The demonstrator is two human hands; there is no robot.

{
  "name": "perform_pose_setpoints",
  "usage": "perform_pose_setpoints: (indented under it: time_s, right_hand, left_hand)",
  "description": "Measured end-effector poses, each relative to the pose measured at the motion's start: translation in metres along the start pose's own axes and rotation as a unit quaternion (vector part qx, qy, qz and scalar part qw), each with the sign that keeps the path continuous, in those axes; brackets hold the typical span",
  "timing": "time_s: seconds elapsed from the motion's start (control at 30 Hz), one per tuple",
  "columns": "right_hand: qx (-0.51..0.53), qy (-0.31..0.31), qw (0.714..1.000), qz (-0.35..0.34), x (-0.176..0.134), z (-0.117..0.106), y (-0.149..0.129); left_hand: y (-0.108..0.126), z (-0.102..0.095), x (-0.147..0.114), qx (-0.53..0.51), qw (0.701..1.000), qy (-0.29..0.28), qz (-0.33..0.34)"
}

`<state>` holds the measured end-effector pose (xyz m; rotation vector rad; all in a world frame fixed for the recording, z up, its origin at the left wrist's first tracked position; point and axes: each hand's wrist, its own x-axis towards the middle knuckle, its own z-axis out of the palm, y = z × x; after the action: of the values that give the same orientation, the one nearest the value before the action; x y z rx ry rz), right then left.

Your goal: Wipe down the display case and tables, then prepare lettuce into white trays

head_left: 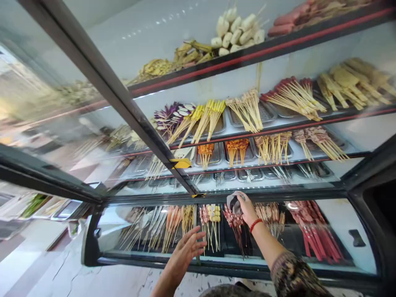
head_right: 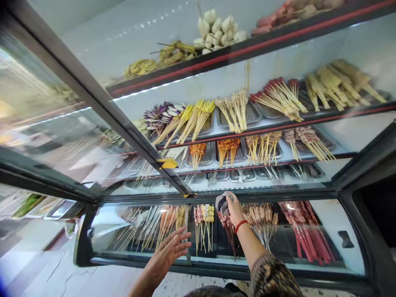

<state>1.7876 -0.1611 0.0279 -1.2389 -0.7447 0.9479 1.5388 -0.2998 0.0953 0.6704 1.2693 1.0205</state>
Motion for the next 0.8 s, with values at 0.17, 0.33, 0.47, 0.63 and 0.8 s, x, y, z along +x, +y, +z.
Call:
perform_pose_setpoints:
  time_s: [0.17, 0.33, 0.47, 0.63, 0.8]
  right_hand:
    - [-0.004, -0.119, 0.987, -0.112, -0.025, -0.01, -0.101]
    - [-0.062, 0.135, 0.897, -0.417, -0.007, 0.008, -0.215]
    - [-0.107, 0.222, 0.812, -0.53, 0.011, 0.06, -0.235]
    - [-0.243, 0.054, 0.784, -0.568, -0.009, 0.111, -0.178]
    - [-0.277, -0.174, 0.783, -0.529, -0.052, 0.131, -0.176]
  left_hand:
    - [0.006, -0.006, -0.019, -0.03, 0.999, -0.032, 0.009]
    - [0.001, -0.035, -0.019, -0.062, 0.997, -0.033, 0.023]
    - [0.003, -0.059, -0.005, -0.073, 0.996, -0.036, 0.026]
    - [0.014, -0.079, 0.011, -0.081, 0.993, -0.079, 0.025]
    - [0.025, -0.099, 0.028, -0.081, 0.988, -0.131, 0.024]
